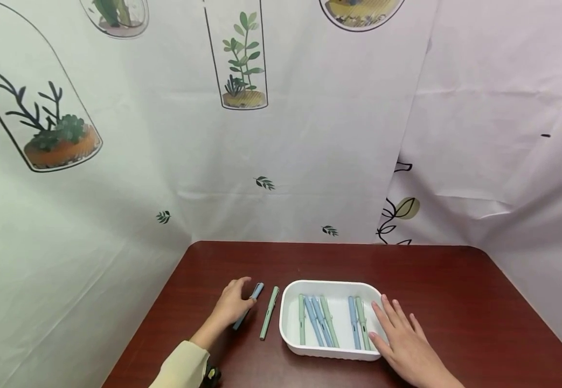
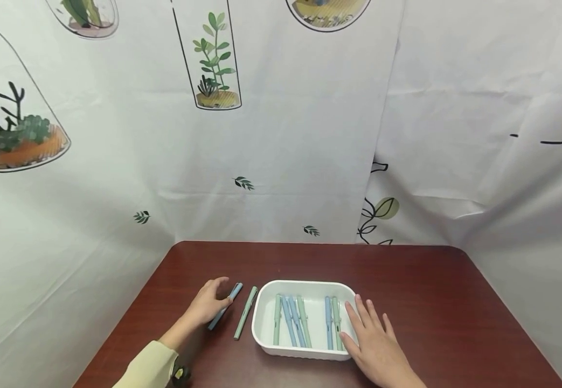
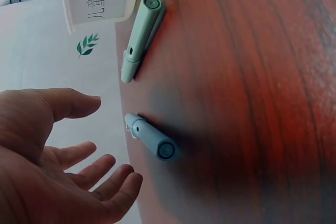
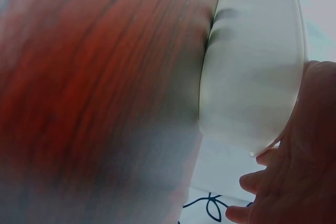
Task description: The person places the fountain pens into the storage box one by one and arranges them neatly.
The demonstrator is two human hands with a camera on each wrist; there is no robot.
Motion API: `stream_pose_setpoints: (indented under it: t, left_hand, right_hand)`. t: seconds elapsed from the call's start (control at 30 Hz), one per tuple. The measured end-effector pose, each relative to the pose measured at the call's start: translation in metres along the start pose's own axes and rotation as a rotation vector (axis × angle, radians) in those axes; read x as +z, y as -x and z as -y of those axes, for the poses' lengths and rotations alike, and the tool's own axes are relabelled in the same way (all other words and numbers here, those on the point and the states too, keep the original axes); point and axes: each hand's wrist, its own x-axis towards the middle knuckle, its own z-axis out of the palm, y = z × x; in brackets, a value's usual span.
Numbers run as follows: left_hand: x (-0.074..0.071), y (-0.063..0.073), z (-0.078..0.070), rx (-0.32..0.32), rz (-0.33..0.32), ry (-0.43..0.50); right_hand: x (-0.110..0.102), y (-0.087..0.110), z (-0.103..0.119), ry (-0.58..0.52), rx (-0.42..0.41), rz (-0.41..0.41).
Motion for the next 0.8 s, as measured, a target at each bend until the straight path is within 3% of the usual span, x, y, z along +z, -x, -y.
stream_pose_setpoints:
  t: [0.23, 0.8]
  left_hand:
    - [0.0026, 0.0038, 0.0019, -0.042, 0.027, -0.053]
    - [0.0047, 0.0037, 0.0056, -0.068, 0.062, -0.108]
  right_hand:
    - [0.0005, 0.0033, -0.0003, -0.002, 0.000, -0.004]
    - [0.0014, 0.0023, -0.0004, 0.000, -0.010, -0.039]
